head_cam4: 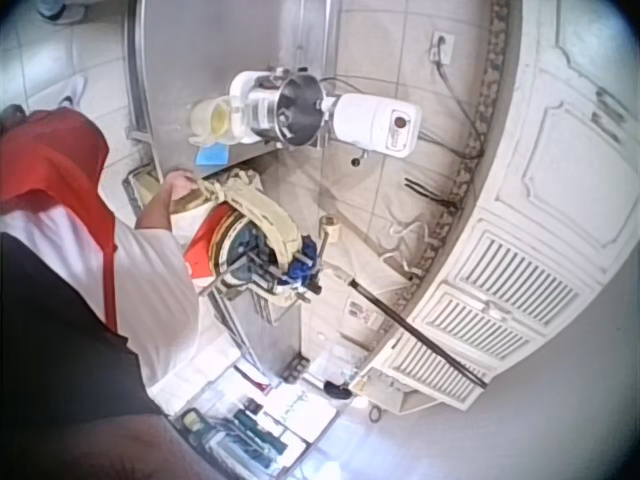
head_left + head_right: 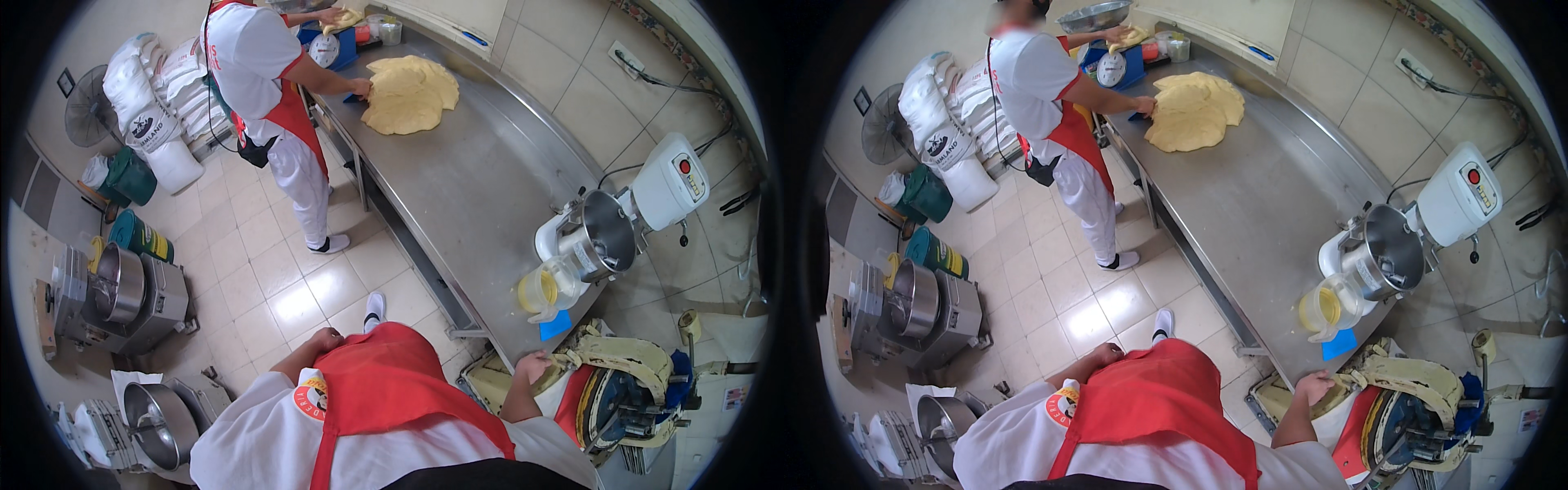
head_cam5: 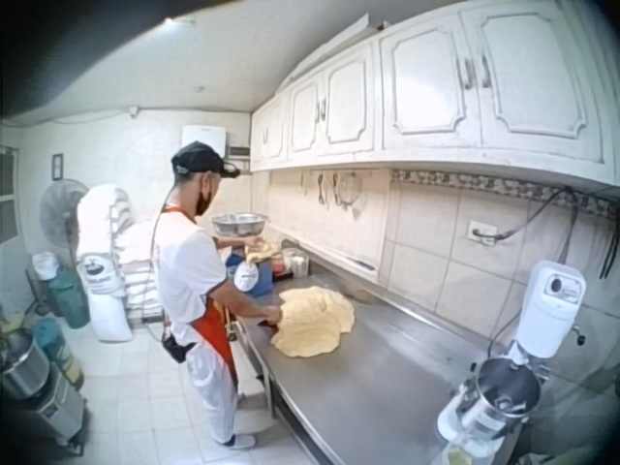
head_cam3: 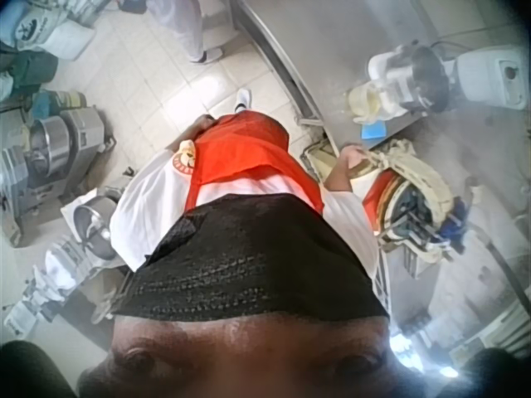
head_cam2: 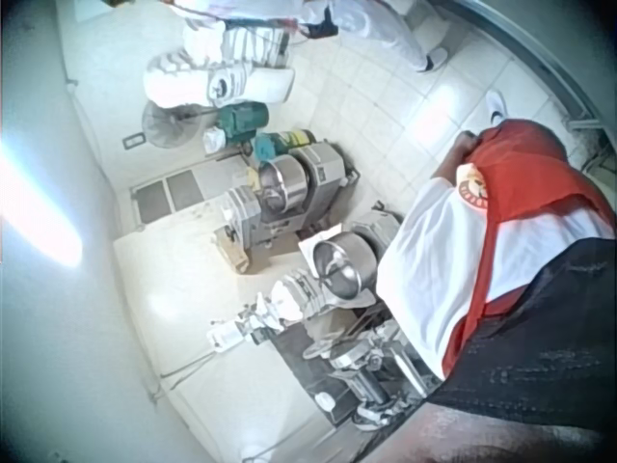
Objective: The person shapes portions of dough by hand, rolling them into thin strands and then coiling them into spirals before placing them into paper liners on a baking tray.
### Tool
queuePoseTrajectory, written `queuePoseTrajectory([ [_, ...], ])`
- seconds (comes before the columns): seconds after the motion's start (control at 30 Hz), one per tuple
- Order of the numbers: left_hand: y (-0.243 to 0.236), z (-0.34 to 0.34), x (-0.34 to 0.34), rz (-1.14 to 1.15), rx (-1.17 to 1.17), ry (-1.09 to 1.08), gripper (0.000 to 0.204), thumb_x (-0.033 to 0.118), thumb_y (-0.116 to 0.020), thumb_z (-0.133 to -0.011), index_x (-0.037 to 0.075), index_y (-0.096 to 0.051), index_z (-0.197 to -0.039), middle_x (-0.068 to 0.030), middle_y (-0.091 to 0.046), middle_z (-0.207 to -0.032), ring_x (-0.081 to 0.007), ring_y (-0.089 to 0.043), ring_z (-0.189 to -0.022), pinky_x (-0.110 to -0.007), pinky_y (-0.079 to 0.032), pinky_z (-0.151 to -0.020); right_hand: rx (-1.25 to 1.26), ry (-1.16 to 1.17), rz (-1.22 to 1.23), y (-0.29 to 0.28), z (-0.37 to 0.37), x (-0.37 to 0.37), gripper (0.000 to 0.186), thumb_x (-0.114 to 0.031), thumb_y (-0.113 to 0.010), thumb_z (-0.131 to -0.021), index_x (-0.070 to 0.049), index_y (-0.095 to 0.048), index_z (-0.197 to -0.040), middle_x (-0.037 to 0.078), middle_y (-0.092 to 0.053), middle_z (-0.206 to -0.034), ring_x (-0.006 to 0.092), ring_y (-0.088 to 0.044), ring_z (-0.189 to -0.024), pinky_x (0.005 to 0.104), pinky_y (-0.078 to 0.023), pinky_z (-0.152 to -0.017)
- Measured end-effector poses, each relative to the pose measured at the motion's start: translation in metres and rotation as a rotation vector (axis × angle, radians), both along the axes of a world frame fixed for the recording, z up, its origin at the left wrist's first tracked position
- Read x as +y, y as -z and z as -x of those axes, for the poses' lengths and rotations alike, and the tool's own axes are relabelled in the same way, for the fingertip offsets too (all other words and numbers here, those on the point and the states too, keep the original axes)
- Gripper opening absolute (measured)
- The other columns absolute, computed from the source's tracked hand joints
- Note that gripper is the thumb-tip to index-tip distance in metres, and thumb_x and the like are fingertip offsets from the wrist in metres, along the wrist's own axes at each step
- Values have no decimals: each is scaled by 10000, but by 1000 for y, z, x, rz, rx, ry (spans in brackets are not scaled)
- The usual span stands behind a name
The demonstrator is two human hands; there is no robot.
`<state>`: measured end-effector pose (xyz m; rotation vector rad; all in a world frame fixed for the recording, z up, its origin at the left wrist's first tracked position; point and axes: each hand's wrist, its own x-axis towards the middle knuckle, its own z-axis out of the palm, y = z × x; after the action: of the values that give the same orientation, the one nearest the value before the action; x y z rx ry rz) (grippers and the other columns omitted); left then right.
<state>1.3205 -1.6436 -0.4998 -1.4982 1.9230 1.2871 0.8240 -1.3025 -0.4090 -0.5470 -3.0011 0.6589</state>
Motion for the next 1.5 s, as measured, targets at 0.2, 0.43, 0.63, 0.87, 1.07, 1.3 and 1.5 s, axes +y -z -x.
queuePoseTrajectory([
  [0.2,5,0,0,18,47,19,516,440,-634,-841,37,-731,-1149,-222,-702,-1186,-368,-658,-1128,-420,-505,-1004,2,-2,-27,2,1,0,535,-491,-361,-1042,21,-480,-1145,315,-652,-1107,472,-661,-1012,570,-534,-850],
  [0.43,7,1,-2,13,56,41,526,437,-638,-837,31,-726,-1160,-221,-702,-1188,-370,-654,-1136,-417,-503,-1006,98,-13,-35,14,4,4,522,-494,-376,-1035,13,-491,-1088,325,-677,-994,484,-677,-933,571,-540,-795],
  [0.63,2,3,-10,-12,33,29,537,448,-633,-837,36,-727,-1168,-226,-694,-1207,-368,-647,-1157,-413,-498,-1018,19,-4,-30,5,2,1,507,-472,-375,-1042,18,-484,-1112,311,-660,-1070,465,-665,-999,567,-532,-840],
  [0.87,7,4,-12,-12,41,27,547,461,-637,-830,40,-728,-1167,-230,-694,-1205,-368,-651,-1155,-418,-497,-1023,21,-5,-1,-2,-1,0,510,-475,-371,-1040,12,-495,-1126,308,-648,-1117,468,-645,-1042,563,-517,-870],
  [1.07,10,5,-16,-27,30,-1,517,443,-639,-852,41,-727,-1165,-231,-694,-1202,-365,-655,-1144,-414,-502,-1016,24,-1,23,-1,-2,0,490,-462,-387,-1038,4,-502,-1141,296,-639,-1158,472,-631,-1062,571,-502,-883],
  [1.3,8,-1,-46,36,139,34,440,358,-630,-910,18,-718,-1174,-217,-718,-1136,-328,-691,-1047,-412,-538,-934,19,24,26,-3,-3,-3,484,-468,-390,-1037,-13,-505,-1154,297,-641,-1148,483,-619,-1064,582,-487,-878],
  [1.5,-13,24,-92,-27,257,-212,412,303,-633,-945,-7,-685,-1212,-175,-727,-1090,-235,-690,-873,-367,-553,-837,7,24,51,-11,-9,-10,507,-473,-376,-1036,-3,-515,-1167,306,-635,-1183,498,-607,-1079,579,-476,-898],
])
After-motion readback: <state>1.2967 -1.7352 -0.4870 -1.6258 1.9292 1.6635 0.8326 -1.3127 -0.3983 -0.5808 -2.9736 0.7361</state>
